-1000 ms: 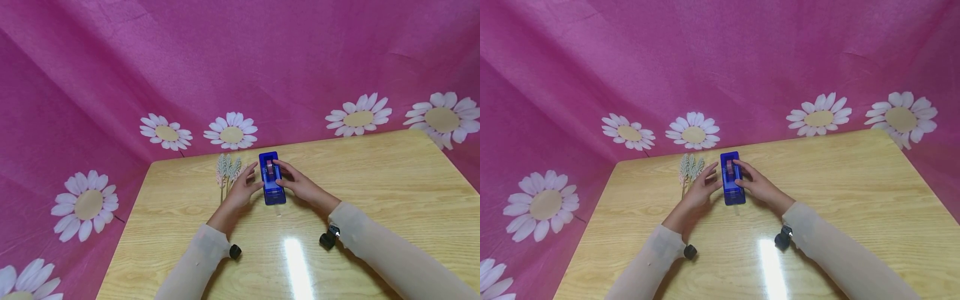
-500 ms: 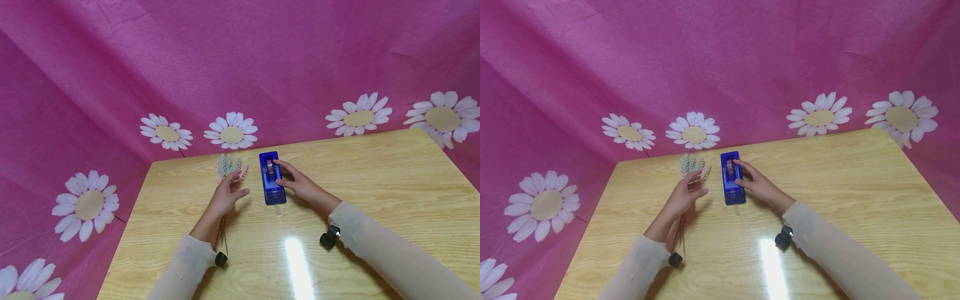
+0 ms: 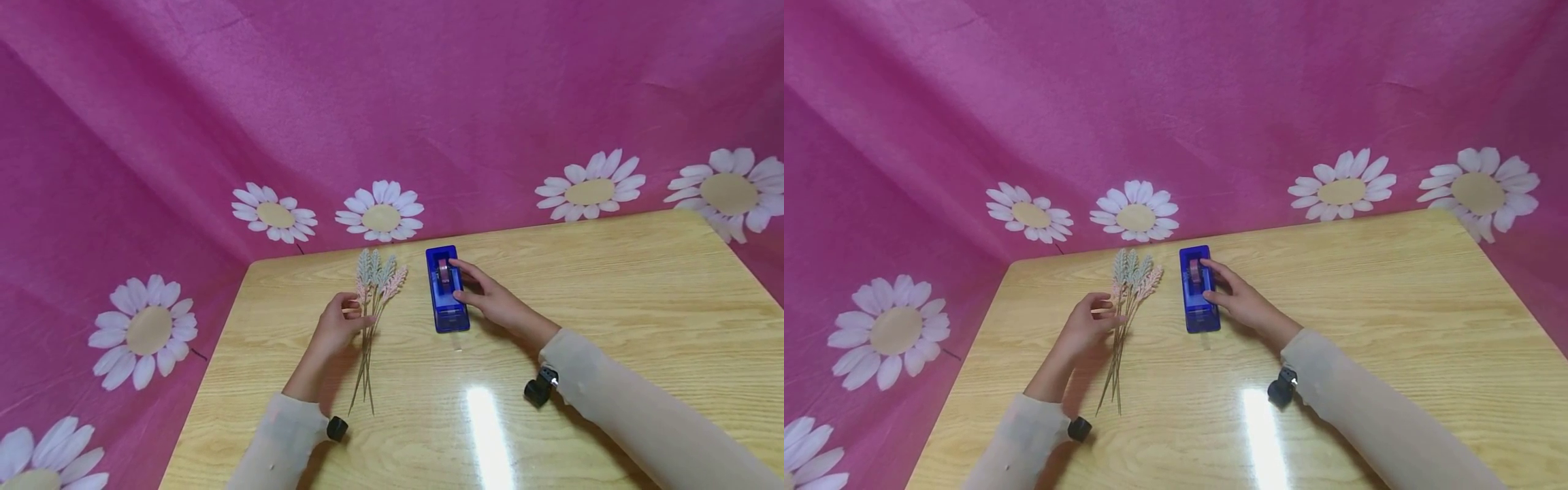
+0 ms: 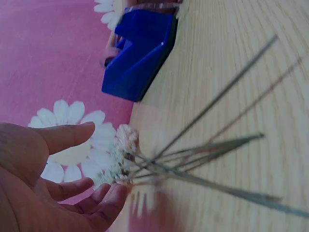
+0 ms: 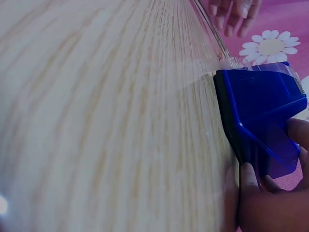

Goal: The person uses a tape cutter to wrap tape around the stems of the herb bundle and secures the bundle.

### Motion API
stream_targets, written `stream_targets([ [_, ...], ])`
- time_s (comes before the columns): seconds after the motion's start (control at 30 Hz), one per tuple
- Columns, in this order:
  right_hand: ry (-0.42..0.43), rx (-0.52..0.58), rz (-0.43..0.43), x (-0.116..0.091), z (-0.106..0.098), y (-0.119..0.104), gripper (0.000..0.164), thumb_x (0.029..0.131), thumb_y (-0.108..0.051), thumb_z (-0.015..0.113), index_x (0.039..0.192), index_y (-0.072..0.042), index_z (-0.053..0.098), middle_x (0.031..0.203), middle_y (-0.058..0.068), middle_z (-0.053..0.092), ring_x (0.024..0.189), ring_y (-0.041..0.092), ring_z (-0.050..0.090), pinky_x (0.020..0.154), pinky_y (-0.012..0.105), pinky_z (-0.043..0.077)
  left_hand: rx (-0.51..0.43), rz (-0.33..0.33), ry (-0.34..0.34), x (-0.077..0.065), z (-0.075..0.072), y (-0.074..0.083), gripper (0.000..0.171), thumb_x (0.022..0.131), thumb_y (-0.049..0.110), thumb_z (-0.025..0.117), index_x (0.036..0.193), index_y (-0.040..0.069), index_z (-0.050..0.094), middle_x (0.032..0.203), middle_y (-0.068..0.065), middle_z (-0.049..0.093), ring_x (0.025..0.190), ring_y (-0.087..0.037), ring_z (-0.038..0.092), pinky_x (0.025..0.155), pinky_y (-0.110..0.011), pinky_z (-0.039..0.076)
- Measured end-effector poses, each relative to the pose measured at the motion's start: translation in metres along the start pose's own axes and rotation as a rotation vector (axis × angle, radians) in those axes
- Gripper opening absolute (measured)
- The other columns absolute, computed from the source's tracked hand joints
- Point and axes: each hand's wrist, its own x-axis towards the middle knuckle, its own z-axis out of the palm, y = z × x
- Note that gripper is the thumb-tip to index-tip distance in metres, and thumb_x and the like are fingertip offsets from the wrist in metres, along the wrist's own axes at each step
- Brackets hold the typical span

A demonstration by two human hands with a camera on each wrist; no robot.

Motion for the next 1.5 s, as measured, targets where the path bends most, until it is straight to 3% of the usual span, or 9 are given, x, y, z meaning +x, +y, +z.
stream_targets([
  [0.23,-0.004,0.018,0.008,0.001,0.0,0.002,0.065,0.107,-0.016,0.057,0.165,-0.021,0.026,0.164,0.026,0.029,0.152,0.045,0.023,0.12,0.065,0.022,0.01,-0.082,-0.002,0.004,-0.001,-0.009,0.068,0.088,0.008,0.08,0.143,-0.008,0.043,0.131,-0.025,0.056,0.117,-0.038,0.06,0.08,-0.038,0.06],
  [0.37,0.003,0.022,-0.01,0.002,0.001,0.004,0.065,0.107,-0.014,0.057,0.164,-0.019,0.028,0.163,0.026,0.031,0.152,0.045,0.025,0.121,0.063,0.022,0.014,-0.094,-0.018,0.006,0.0,-0.013,0.07,0.086,0.006,0.083,0.141,-0.008,0.043,0.124,-0.022,0.057,0.107,-0.031,0.061,0.076,-0.033,0.058],
  [0.53,0.011,0.022,-0.028,0.002,0.001,0.005,0.065,0.106,-0.011,0.057,0.164,-0.018,0.028,0.162,0.027,0.033,0.151,0.044,0.027,0.121,0.062,0.023,0.004,-0.067,-0.051,0.005,0.001,-0.018,0.071,0.085,0.006,0.084,0.141,-0.005,0.042,0.116,-0.015,0.055,0.098,-0.024,0.057,0.073,-0.029,0.053],
  [0.7,0.012,0.014,-0.007,0.001,0.0,0.004,0.065,0.107,-0.013,0.056,0.165,-0.022,0.027,0.162,0.026,0.032,0.152,0.044,0.026,0.121,0.062,0.023,0.002,-0.033,-0.03,0.003,0.005,-0.023,0.074,0.081,0.007,0.088,0.14,-0.001,0.044,0.112,-0.01,0.053,0.096,-0.021,0.052,0.076,-0.03,0.047],
  [0.87,0.007,0.007,-0.002,0.0,0.0,0.005,0.065,0.107,-0.014,0.056,0.165,-0.023,0.026,0.163,0.026,0.031,0.152,0.044,0.025,0.121,0.063,0.022,0.086,0.019,0.013,0.0,0.013,-0.027,0.077,0.077,0.006,0.091,0.139,-0.003,0.046,0.111,-0.01,0.054,0.096,-0.023,0.051,0.082,-0.035,0.046],
  [1.0,0.007,0.002,0.0,0.0,0.0,0.004,0.065,0.107,-0.015,0.056,0.165,-0.023,0.026,0.163,0.026,0.031,0.152,0.045,0.025,0.121,0.063,0.021,0.151,0.068,0.052,-0.004,0.017,-0.027,0.069,0.078,0.0,0.088,0.135,-0.006,0.049,0.106,-0.011,0.055,0.095,-0.023,0.051,0.083,-0.036,0.045],
  [1.2,0.014,-0.002,0.004,0.0,0.0,0.003,0.065,0.107,-0.015,0.056,0.165,-0.024,0.027,0.163,0.026,0.031,0.152,0.044,0.025,0.121,0.063,0.022,0.092,0.07,0.09,-0.004,0.018,-0.028,0.059,0.079,-0.012,0.081,0.131,-0.007,0.051,0.102,-0.009,0.054,0.089,-0.018,0.051,0.079,-0.031,0.046],
  [1.5,0.01,0.015,0.002,0.0,0.001,0.003,0.065,0.107,-0.014,0.056,0.165,-0.023,0.028,0.163,0.026,0.031,0.152,0.043,0.025,0.121,0.063,0.022,0.024,0.053,0.123,-0.001,0.018,-0.034,0.045,0.082,-0.017,0.073,0.124,-0.009,0.057,0.1,-0.01,0.06,0.084,-0.015,0.052,0.072,-0.024,0.048],
])
